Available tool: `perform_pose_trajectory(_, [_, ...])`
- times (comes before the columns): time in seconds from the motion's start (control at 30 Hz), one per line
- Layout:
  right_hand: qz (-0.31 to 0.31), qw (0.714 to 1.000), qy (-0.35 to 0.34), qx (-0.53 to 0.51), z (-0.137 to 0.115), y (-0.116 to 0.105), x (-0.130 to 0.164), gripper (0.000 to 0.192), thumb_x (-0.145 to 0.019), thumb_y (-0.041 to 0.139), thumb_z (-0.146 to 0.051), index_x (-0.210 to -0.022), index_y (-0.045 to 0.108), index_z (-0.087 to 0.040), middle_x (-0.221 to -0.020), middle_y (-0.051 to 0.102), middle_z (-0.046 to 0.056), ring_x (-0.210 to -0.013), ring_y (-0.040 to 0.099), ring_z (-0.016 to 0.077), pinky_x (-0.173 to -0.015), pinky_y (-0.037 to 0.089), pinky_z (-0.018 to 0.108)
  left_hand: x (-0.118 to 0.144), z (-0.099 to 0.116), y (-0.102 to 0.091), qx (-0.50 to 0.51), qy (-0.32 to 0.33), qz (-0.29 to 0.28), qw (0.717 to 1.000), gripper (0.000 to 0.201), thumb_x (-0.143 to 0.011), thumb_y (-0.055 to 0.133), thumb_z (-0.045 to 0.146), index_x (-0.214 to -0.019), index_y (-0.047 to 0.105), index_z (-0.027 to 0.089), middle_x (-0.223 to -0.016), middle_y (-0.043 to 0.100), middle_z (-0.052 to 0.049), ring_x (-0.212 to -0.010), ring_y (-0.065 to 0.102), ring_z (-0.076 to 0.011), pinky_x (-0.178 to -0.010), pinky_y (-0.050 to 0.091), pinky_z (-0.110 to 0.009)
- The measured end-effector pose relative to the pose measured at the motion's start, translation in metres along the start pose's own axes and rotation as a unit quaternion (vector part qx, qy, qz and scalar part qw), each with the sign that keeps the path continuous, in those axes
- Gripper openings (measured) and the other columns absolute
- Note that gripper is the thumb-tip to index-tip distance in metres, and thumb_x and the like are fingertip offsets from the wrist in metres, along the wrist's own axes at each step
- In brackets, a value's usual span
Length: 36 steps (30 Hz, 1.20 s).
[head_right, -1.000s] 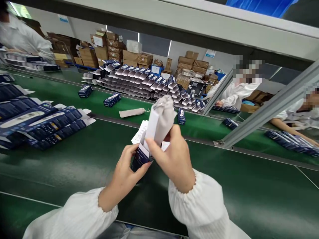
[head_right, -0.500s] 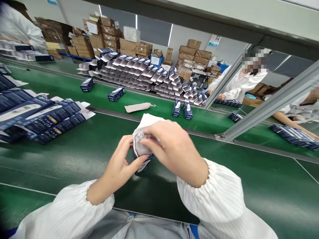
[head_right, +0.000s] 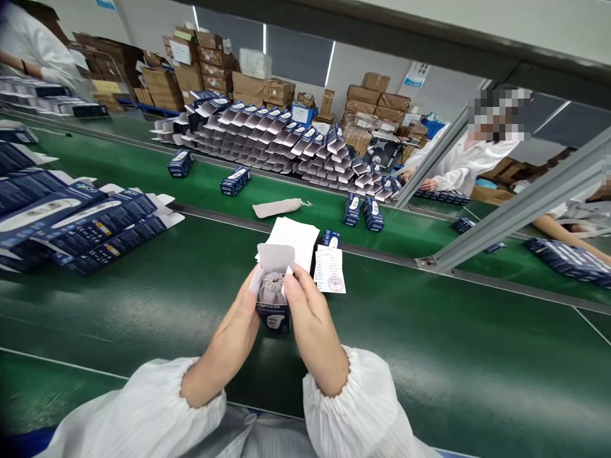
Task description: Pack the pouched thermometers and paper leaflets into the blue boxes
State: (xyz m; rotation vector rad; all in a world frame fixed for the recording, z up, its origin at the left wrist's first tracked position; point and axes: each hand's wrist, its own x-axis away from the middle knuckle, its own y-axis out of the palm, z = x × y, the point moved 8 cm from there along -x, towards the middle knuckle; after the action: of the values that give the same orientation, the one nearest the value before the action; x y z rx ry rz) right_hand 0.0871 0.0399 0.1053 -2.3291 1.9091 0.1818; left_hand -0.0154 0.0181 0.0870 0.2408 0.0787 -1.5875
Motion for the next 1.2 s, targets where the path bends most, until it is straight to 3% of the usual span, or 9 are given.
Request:
perform_pose_trajectory(0.17, [-0.002,0.996,-0.010,0.086,-0.012,0.000,0.001,0.030,-0.093,0.044,-0.030,-0.121,0.052,-0.024,-0.124,0.058,0.004,-0.113,0.055,0.0206,-0.098,0.046,0.035,-0.008,0.002,0.013,0.120,-0.091,-0.024,0.988,0.042,-0.088,0.045,0.024,-0.129,0.037,0.028,-0.138,0.047,-0.002,-0.128,0.044,-0.0198,-0.105,0.040,-0.034])
perform_pose_trajectory(0.4, [-0.014,0.993,-0.093,0.075,-0.019,-0.011,-0.003,0.029,-0.090,0.048,-0.022,-0.119,0.049,-0.024,-0.120,0.058,0.007,-0.109,0.057,0.0212,-0.092,0.050,0.038,-0.019,0.014,0.015,0.075,-0.086,-0.086,0.990,0.048,-0.075,0.043,0.010,-0.119,0.044,0.029,-0.125,0.053,-0.002,-0.113,0.053,-0.0194,-0.095,0.048,-0.038])
perform_pose_trajectory(0.5, [-0.029,0.965,-0.196,0.169,-0.035,-0.021,-0.002,0.020,-0.090,0.054,-0.020,-0.110,0.057,-0.025,-0.124,0.057,0.007,-0.114,0.054,0.0234,-0.096,0.048,0.042,-0.021,0.028,0.007,-0.047,0.007,-0.102,0.994,0.028,-0.084,0.048,0.016,-0.109,0.051,0.027,-0.120,0.055,-0.003,-0.111,0.054,-0.0197,-0.092,0.048,-0.037])
perform_pose_trajectory(0.57, [-0.064,0.930,-0.259,0.253,-0.047,-0.024,0.002,0.022,-0.090,0.059,-0.022,-0.111,0.060,-0.025,-0.124,0.057,0.008,-0.116,0.053,0.0242,-0.099,0.045,0.043,-0.019,0.045,0.000,-0.188,0.128,-0.097,0.969,0.018,-0.087,0.053,0.020,-0.103,0.056,0.027,-0.117,0.057,-0.003,-0.114,0.051,-0.0204,-0.097,0.043,-0.039])
perform_pose_trajectory(0.67, [-0.124,0.896,-0.295,0.306,-0.054,-0.022,0.010,0.038,-0.089,0.062,-0.031,-0.125,0.056,-0.024,-0.126,0.057,0.009,-0.118,0.053,0.0258,-0.100,0.046,0.044,-0.010,0.059,-0.004,-0.326,0.265,-0.103,0.902,0.026,-0.084,0.063,0.023,-0.109,0.057,0.029,-0.113,0.062,-0.001,-0.116,0.049,-0.0210,-0.103,0.037,-0.042])
perform_pose_trajectory(0.77, [-0.106,0.888,-0.302,0.329,-0.051,-0.022,0.017,0.047,-0.091,0.059,-0.027,-0.136,0.046,-0.026,-0.134,0.052,0.008,-0.123,0.049,0.0261,-0.104,0.044,0.046,-0.003,0.056,-0.007,-0.363,0.285,-0.119,0.879,0.041,-0.083,0.064,0.025,-0.122,0.052,0.030,-0.122,0.060,-0.002,-0.124,0.043,-0.0226,-0.105,0.037,-0.043])
perform_pose_trajectory(0.9, [-0.046,0.893,-0.307,0.325,-0.047,-0.021,0.021,0.046,-0.091,0.057,-0.017,-0.135,0.048,-0.028,-0.134,0.052,0.006,-0.122,0.050,0.0243,-0.104,0.044,0.044,0.001,0.051,-0.006,-0.341,0.246,-0.101,0.902,0.038,-0.089,0.054,0.016,-0.125,0.051,0.030,-0.128,0.056,-0.002,-0.126,0.045,-0.0202,-0.106,0.039,-0.041])
perform_pose_trajectory(1.07, [-0.037,0.930,-0.241,0.274,-0.049,-0.026,0.019,0.021,-0.090,0.059,-0.019,-0.109,0.060,-0.025,-0.124,0.060,0.005,-0.115,0.057,0.0231,-0.099,0.049,0.041,-0.005,0.051,-0.008,-0.230,0.139,-0.048,0.962,0.015,-0.087,0.058,0.022,-0.101,0.058,0.027,-0.115,0.062,-0.001,-0.111,0.057,-0.0162,-0.095,0.048,-0.032])
perform_pose_trajectory(1.2, [-0.065,0.910,-0.280,0.300,-0.051,-0.024,0.025,0.020,-0.090,0.055,-0.011,-0.106,0.057,-0.024,-0.132,0.054,0.008,-0.120,0.052,0.0234,-0.099,0.048,0.042,-0.001,0.058,-0.008,-0.283,0.188,-0.056,0.939,0.010,-0.087,0.058,0.018,-0.093,0.060,0.026,-0.116,0.063,-0.001,-0.111,0.058,-0.0177,-0.103,0.041,-0.040])
